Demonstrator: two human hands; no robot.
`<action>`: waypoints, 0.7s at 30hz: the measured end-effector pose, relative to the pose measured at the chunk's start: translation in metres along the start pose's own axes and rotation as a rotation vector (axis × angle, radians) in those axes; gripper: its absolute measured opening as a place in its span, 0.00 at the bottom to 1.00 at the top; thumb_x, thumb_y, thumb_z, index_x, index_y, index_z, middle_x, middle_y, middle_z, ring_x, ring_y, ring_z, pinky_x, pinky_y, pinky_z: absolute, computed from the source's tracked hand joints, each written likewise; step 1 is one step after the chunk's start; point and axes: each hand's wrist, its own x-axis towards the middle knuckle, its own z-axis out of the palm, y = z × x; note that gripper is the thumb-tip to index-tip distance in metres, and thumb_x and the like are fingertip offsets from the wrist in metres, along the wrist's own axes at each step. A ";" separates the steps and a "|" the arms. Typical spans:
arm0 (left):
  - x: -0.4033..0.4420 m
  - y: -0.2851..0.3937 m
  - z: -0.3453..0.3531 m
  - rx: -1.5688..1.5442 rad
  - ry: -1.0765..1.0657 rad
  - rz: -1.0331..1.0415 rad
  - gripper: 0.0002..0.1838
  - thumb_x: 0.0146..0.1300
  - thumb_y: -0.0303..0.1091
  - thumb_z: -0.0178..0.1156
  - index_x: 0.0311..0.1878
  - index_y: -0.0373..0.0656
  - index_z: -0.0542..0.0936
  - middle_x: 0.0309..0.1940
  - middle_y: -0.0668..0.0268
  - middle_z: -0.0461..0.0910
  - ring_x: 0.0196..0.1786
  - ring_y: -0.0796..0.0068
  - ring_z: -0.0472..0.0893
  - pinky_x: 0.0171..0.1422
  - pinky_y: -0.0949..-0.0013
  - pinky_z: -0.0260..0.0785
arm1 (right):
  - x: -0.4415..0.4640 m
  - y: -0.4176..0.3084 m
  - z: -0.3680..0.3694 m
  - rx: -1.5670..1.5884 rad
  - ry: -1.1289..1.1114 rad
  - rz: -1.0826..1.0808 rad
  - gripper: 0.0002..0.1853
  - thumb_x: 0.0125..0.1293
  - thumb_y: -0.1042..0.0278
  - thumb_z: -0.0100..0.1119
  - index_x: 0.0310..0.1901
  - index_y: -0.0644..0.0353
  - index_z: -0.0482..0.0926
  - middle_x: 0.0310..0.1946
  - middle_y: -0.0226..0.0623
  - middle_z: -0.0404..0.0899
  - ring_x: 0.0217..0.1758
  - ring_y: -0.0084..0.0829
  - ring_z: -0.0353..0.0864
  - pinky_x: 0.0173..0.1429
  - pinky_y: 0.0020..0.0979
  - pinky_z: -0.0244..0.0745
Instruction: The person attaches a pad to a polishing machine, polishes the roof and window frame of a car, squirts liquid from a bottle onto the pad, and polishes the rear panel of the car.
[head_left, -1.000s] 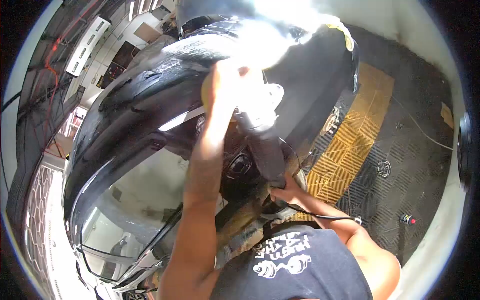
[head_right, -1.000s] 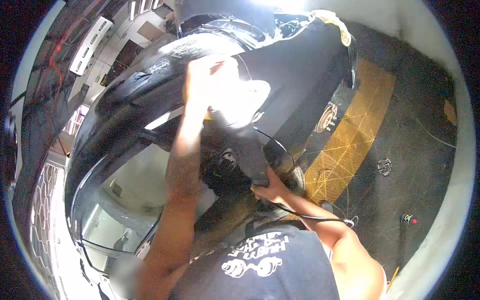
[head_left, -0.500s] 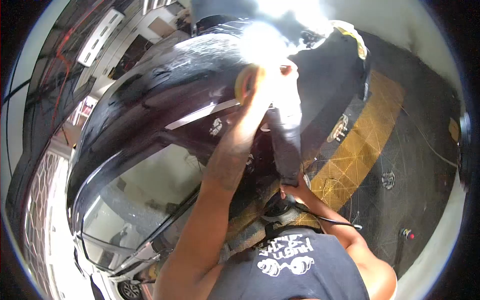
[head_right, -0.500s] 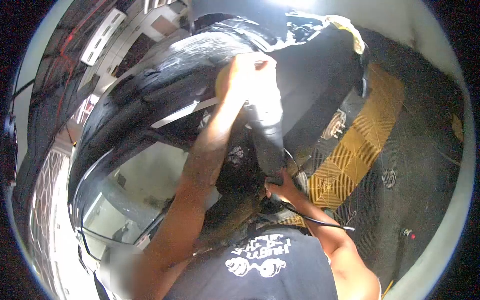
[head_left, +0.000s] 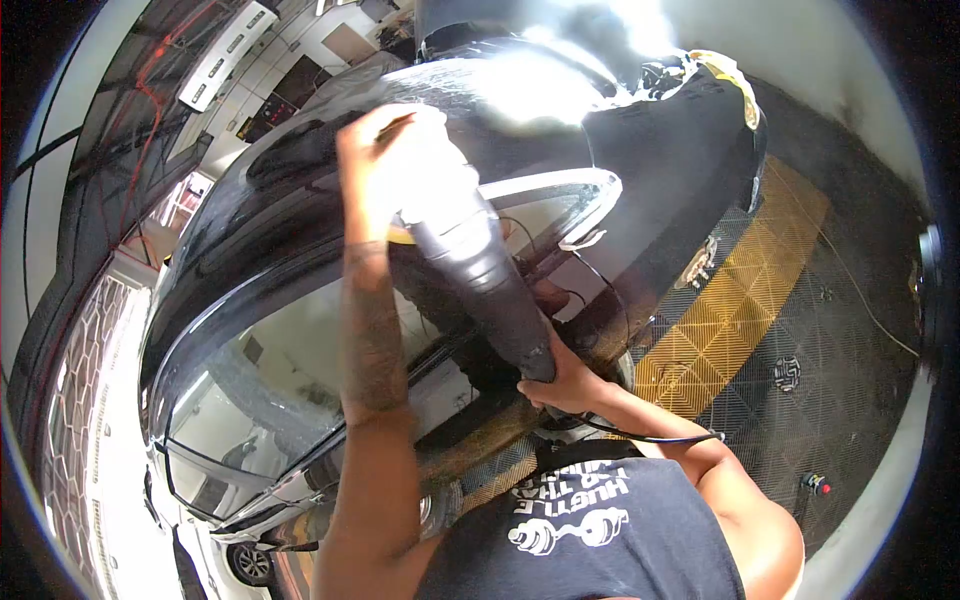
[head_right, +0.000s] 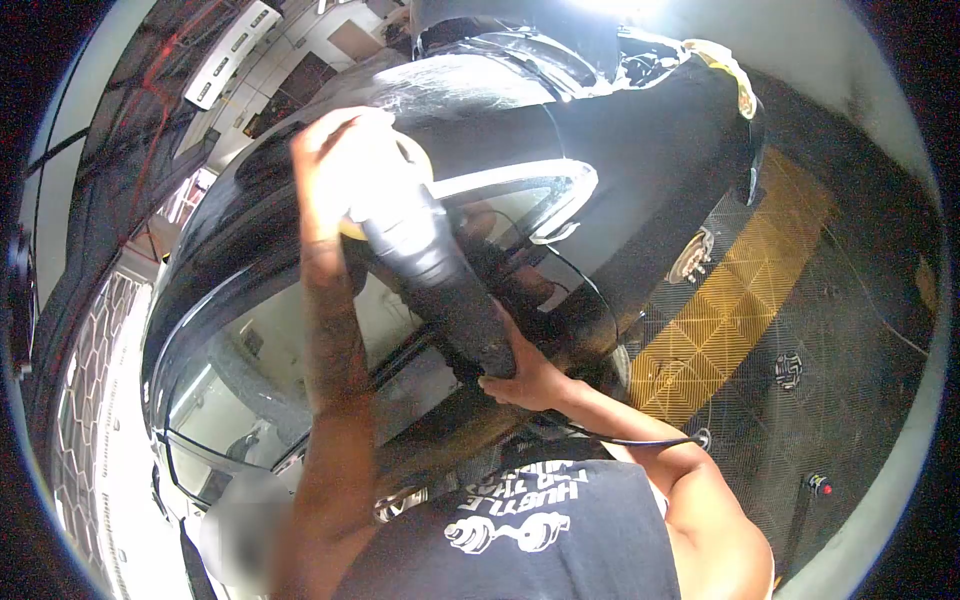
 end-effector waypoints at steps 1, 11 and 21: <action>0.001 -0.003 -0.005 -0.028 0.050 -0.050 0.08 0.62 0.24 0.64 0.43 0.31 0.86 0.34 0.62 0.88 0.37 0.76 0.85 0.46 0.73 0.78 | 0.000 -0.005 0.000 0.009 -0.074 -0.002 0.57 0.64 0.78 0.63 0.82 0.46 0.30 0.55 0.42 0.76 0.29 0.24 0.75 0.32 0.31 0.77; 0.023 -0.048 0.106 0.196 0.141 0.044 0.20 0.58 0.38 0.69 0.50 0.36 0.83 0.40 0.58 0.87 0.43 0.67 0.85 0.52 0.66 0.77 | -0.048 -0.003 -0.074 0.093 0.128 0.102 0.56 0.62 0.81 0.64 0.81 0.49 0.33 0.53 0.43 0.76 0.30 0.27 0.80 0.30 0.33 0.80; 0.093 -0.068 0.143 -0.184 -0.048 -0.141 0.11 0.59 0.35 0.68 0.42 0.39 0.86 0.33 0.62 0.87 0.37 0.72 0.85 0.43 0.65 0.79 | -0.074 -0.158 -0.126 0.093 0.448 0.441 0.30 0.55 0.80 0.66 0.60 0.60 0.67 0.26 0.41 0.77 0.21 0.34 0.80 0.23 0.36 0.78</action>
